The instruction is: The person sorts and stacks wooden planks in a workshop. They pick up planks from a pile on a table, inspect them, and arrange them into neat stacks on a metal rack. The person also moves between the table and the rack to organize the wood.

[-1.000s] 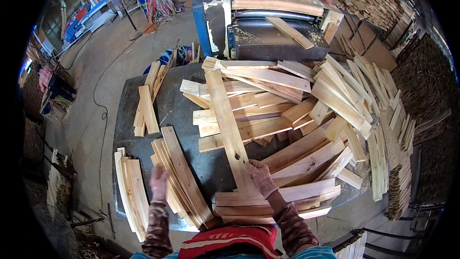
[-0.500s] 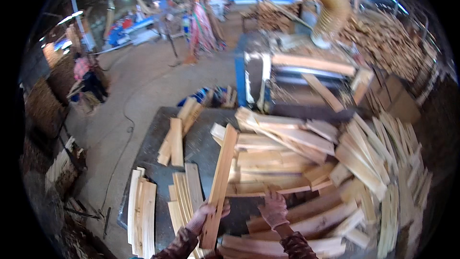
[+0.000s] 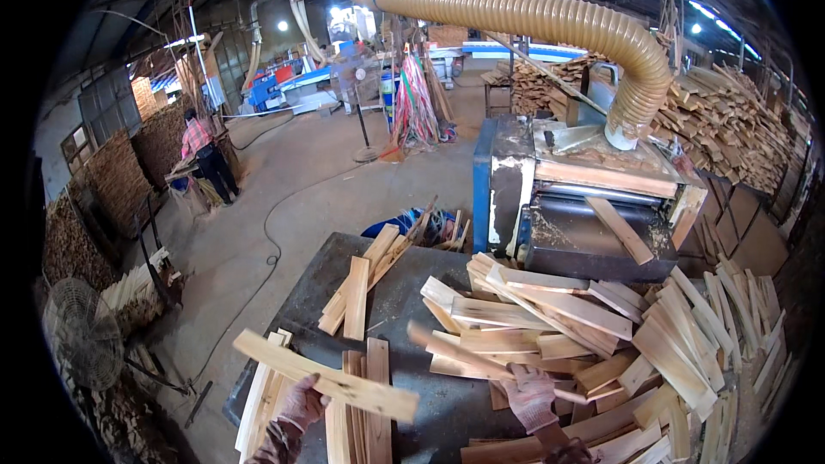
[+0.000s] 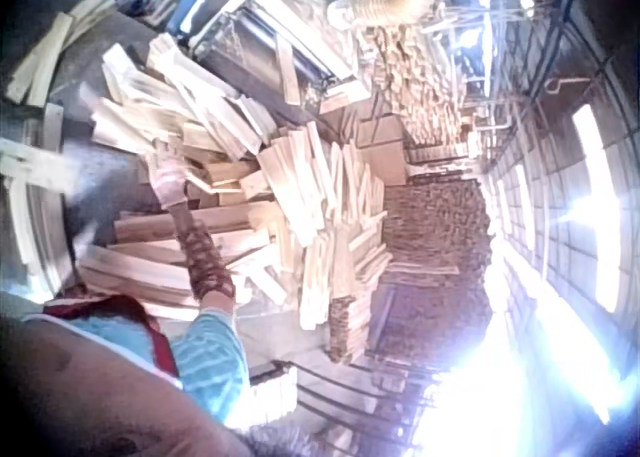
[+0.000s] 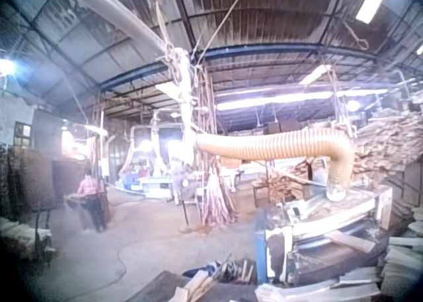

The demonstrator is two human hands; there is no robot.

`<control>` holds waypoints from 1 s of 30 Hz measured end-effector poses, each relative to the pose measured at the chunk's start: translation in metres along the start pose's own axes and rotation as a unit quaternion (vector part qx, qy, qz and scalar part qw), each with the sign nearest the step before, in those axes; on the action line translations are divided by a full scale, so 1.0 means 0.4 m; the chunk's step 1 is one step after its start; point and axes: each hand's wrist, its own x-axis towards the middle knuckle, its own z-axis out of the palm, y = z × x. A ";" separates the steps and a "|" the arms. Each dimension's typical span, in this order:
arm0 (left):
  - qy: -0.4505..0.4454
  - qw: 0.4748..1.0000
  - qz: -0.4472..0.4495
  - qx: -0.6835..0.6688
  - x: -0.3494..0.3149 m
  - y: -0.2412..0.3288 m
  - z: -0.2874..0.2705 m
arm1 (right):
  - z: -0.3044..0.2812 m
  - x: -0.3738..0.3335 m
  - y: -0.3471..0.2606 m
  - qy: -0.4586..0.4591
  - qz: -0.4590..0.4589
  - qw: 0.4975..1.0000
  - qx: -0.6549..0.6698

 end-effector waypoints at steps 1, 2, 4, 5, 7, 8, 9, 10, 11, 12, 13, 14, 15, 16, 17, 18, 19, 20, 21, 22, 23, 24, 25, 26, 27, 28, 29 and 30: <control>0.008 1.000 -0.013 -0.023 0.033 0.021 -0.012 | -0.030 0.015 -0.021 0.041 0.011 0.997 0.062; 0.025 0.999 -0.018 -0.042 0.066 0.033 -0.019 | -0.073 0.026 -0.044 0.102 0.006 0.981 0.166; 0.041 0.995 -0.015 -0.086 0.150 0.069 0.003 | -0.151 0.066 -0.080 0.122 0.091 0.902 0.405; 0.047 0.993 0.000 -0.112 0.207 0.083 -0.007 | -0.175 0.080 -0.096 0.125 0.130 0.836 0.518; 0.026 0.988 0.021 -0.154 0.308 0.133 0.064 | -0.198 0.085 -0.071 0.139 0.166 0.838 0.502; 0.009 0.987 0.016 -0.160 0.354 0.161 0.103 | -0.184 0.085 -0.056 0.155 0.181 0.818 0.524; -0.011 0.989 0.017 -0.148 0.420 0.207 0.069 | -0.165 0.086 -0.057 0.165 0.190 0.793 0.556; -0.034 0.991 0.061 -0.116 0.447 0.219 0.141 | -0.149 0.065 -0.049 0.152 0.222 0.776 0.571; -0.031 0.991 0.063 -0.118 0.461 0.235 0.196 | -0.132 0.039 -0.045 0.143 0.233 0.769 0.577; -0.077 0.987 0.084 -0.111 0.459 0.248 0.244 | -0.111 0.012 -0.040 0.133 0.242 0.762 0.585; -0.125 0.984 0.088 -0.090 0.433 0.234 0.342 | -0.097 -0.028 -0.024 0.131 0.260 0.758 0.584; -0.161 0.981 0.075 -0.080 0.386 0.198 0.439 | -0.081 -0.074 -0.001 0.142 0.296 0.745 0.580; -0.330 0.942 0.060 -0.016 0.373 0.198 0.441 | -0.041 -0.097 0.001 0.134 0.321 0.726 0.593; -0.356 0.931 0.052 0.053 0.314 0.157 0.500 | -0.016 -0.123 0.015 0.141 0.353 0.708 0.595; -0.294 0.953 0.017 0.074 0.232 0.108 0.545 | 0.003 -0.143 0.016 0.135 0.370 0.690 0.607; -0.368 0.922 -0.010 0.120 0.194 0.065 0.538 | 0.018 -0.157 0.007 0.125 0.384 0.673 0.620; -0.398 0.886 -0.021 0.237 0.152 0.021 0.530 | 0.029 -0.167 -0.010 0.114 0.399 0.654 0.633; -0.425 0.875 -0.047 0.228 0.186 -0.077 0.400 | 0.001 -0.142 -0.090 0.079 0.400 0.646 0.645; -0.408 0.847 -0.107 0.323 0.072 -0.118 0.456 | -0.013 -0.145 -0.095 0.091 0.406 0.635 0.651; -0.424 0.810 -0.107 0.390 0.005 -0.166 0.439 | -0.013 -0.141 -0.113 0.085 0.405 0.620 0.666; -0.401 0.799 -0.192 0.405 -0.077 -0.187 0.469 | -0.012 -0.144 -0.122 0.086 0.407 0.608 0.677; -0.428 0.813 -0.114 0.377 -0.072 -0.315 0.381 | 0.028 -0.131 -0.143 0.099 0.391 0.614 0.679; -0.433 0.803 -0.093 0.400 -0.083 -0.376 0.370 | 0.078 -0.138 -0.120 0.115 0.380 0.633 0.665; -0.433 0.793 -0.067 0.423 -0.100 -0.429 0.355 | 0.133 -0.143 -0.101 0.126 0.364 0.653 0.652; -0.397 0.766 -0.089 0.498 -0.161 -0.397 0.410 | 0.160 -0.151 -0.080 0.141 0.353 0.671 0.636; -0.358 0.771 -0.056 0.523 -0.184 -0.385 0.429 | 0.159 -0.144 -0.090 0.086 0.353 0.735 0.572; -0.321 0.773 -0.023 0.547 -0.198 -0.376 0.445 | 0.141 -0.131 -0.119 0.029 0.324 0.715 0.619; -0.283 0.772 0.010 0.568 -0.200 -0.375 0.452 | 0.133 -0.123 -0.118 -0.031 0.269 0.763 0.587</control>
